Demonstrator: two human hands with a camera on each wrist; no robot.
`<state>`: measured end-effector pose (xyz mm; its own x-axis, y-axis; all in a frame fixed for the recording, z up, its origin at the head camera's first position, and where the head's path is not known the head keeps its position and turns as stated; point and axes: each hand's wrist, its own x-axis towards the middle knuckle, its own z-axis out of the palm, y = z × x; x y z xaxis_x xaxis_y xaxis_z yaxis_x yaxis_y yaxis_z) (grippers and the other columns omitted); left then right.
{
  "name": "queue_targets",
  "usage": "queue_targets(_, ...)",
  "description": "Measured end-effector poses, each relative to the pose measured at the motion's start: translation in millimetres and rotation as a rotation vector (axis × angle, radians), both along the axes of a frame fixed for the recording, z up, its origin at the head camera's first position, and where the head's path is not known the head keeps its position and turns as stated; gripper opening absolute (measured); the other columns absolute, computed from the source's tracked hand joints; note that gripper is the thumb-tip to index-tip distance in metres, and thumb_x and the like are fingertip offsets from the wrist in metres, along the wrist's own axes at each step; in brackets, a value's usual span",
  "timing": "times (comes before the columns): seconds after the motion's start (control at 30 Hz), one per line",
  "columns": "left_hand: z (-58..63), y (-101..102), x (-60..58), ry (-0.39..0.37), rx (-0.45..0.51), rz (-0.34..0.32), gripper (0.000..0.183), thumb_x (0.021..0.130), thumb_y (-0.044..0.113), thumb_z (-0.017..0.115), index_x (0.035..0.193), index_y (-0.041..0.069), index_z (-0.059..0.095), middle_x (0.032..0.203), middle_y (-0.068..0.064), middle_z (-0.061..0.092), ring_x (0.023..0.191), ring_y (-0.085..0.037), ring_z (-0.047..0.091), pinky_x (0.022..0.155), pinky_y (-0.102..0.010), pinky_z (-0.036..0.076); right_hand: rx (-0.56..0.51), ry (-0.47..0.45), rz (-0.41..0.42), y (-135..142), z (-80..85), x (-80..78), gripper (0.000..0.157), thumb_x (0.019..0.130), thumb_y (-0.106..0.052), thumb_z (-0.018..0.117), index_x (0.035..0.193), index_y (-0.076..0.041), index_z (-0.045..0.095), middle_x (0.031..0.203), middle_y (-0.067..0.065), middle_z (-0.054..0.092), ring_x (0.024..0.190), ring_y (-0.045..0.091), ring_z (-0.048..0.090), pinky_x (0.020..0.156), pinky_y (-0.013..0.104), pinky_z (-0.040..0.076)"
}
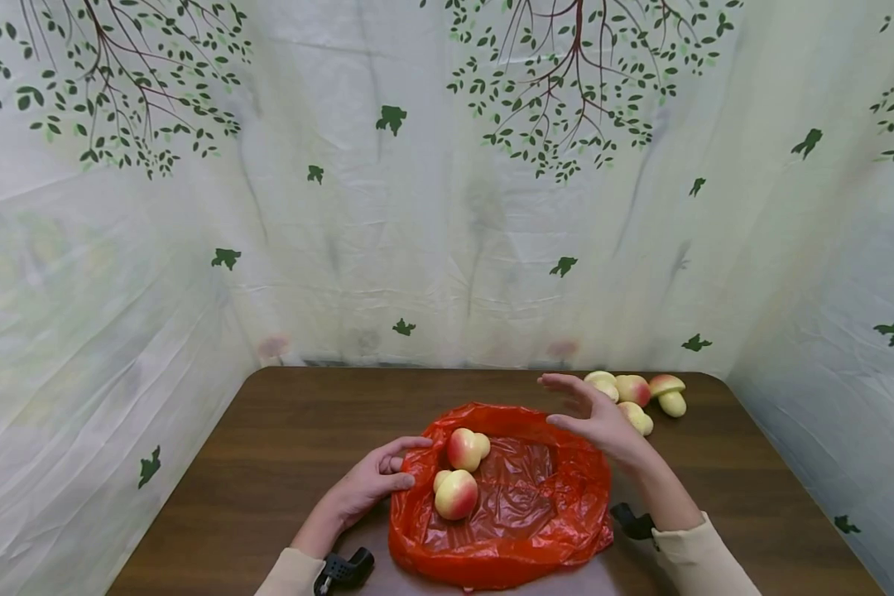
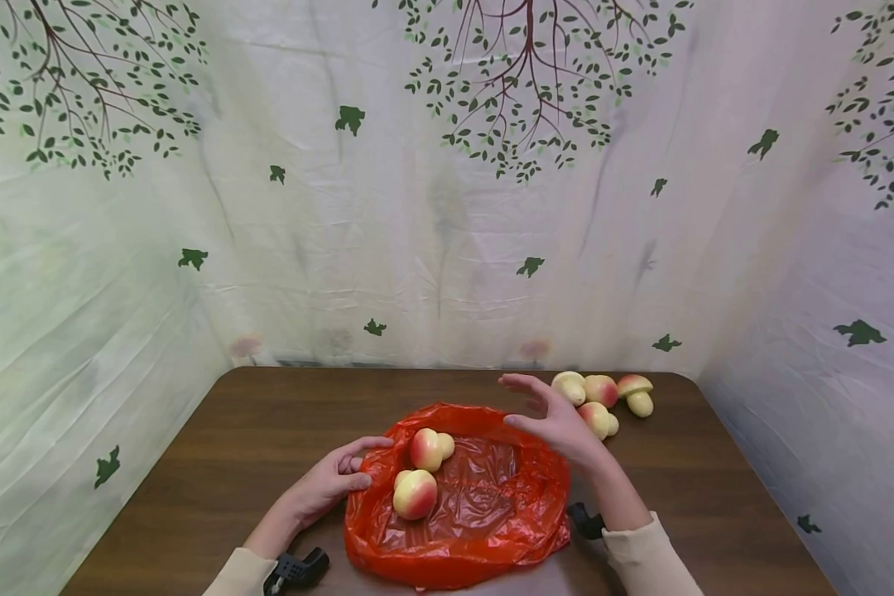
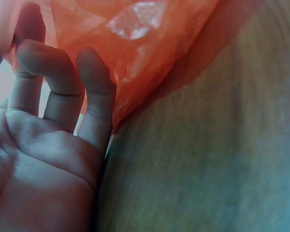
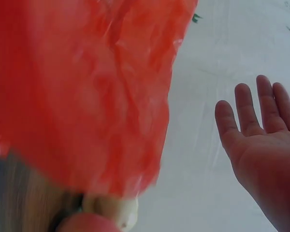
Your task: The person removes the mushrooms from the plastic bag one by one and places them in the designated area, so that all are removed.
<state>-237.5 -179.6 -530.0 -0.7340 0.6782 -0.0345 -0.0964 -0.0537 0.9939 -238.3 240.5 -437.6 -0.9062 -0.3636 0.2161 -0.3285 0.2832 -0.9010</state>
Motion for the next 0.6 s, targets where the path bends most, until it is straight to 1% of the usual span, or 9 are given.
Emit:
queue_targets(0.1,0.9,0,0.7,0.007,0.010,-0.005,0.054,0.108,0.010,0.059,0.159,0.010,0.042,0.101,0.001,0.080,0.090,-0.012,0.080,0.084,-0.034,0.066,0.008,0.002,0.017,-8,1.7,-1.2,0.058,0.100,-0.015,0.074,0.154,-0.013,0.053,0.158,0.014,0.054,0.147,0.043,0.048,0.123,0.072,0.033)
queue_targets(0.27,1.2,0,-0.4,0.002,0.006,-0.003,0.055,0.108,0.012,0.060,0.160,0.009,0.041,0.102,0.000,0.080,0.091,-0.012,0.080,0.085,-0.034,0.066,-0.006,-0.008,0.049,-19,3.2,-4.0,0.057,0.101,-0.014,0.072,0.155,-0.013,0.052,0.159,0.014,0.053,0.148,0.043,0.048,0.124,0.071,0.031)
queue_targets(0.33,0.8,0,-0.7,-0.002,0.004,-0.004,0.055,0.109,0.012,0.060,0.160,0.009,0.041,0.103,0.000,0.081,0.093,-0.013,0.080,0.085,-0.034,0.066,-0.008,-0.004,0.061,-24,2.9,-4.8,0.057,0.101,-0.013,0.072,0.155,-0.012,0.052,0.159,0.015,0.053,0.148,0.043,0.048,0.124,0.071,0.032)
queue_targets(0.43,0.6,-1,-0.8,-0.017,0.002,-0.003,0.055,0.109,0.012,0.060,0.160,0.011,0.042,0.104,0.000,0.081,0.094,-0.013,0.080,0.086,-0.035,0.066,-0.008,-0.008,0.069,-33,2.7,-5.5,0.057,0.101,-0.012,0.072,0.154,-0.013,0.053,0.158,0.014,0.054,0.147,0.041,0.049,0.122,0.067,0.038)
queue_targets(0.53,0.8,-1,-0.4,-0.019,0.003,-0.005,0.054,0.109,0.012,0.059,0.160,0.013,0.042,0.104,0.000,0.081,0.093,-0.013,0.080,0.086,-0.035,0.066,-0.013,-0.036,0.081,-42,2.6,-5.2,0.058,0.100,-0.015,0.074,0.154,-0.015,0.053,0.159,0.012,0.054,0.146,0.041,0.050,0.115,0.054,0.050)
queue_targets(0.6,1.2,-1,0.0,-0.008,0.012,-0.010,0.054,0.109,0.011,0.059,0.160,0.011,0.041,0.104,0.000,0.081,0.093,-0.013,0.080,0.086,-0.035,0.066,-0.021,-0.056,0.099,-48,2.0,-4.7,0.059,0.100,-0.016,0.075,0.154,-0.015,0.053,0.159,0.012,0.053,0.146,0.043,0.050,0.110,0.042,0.054)
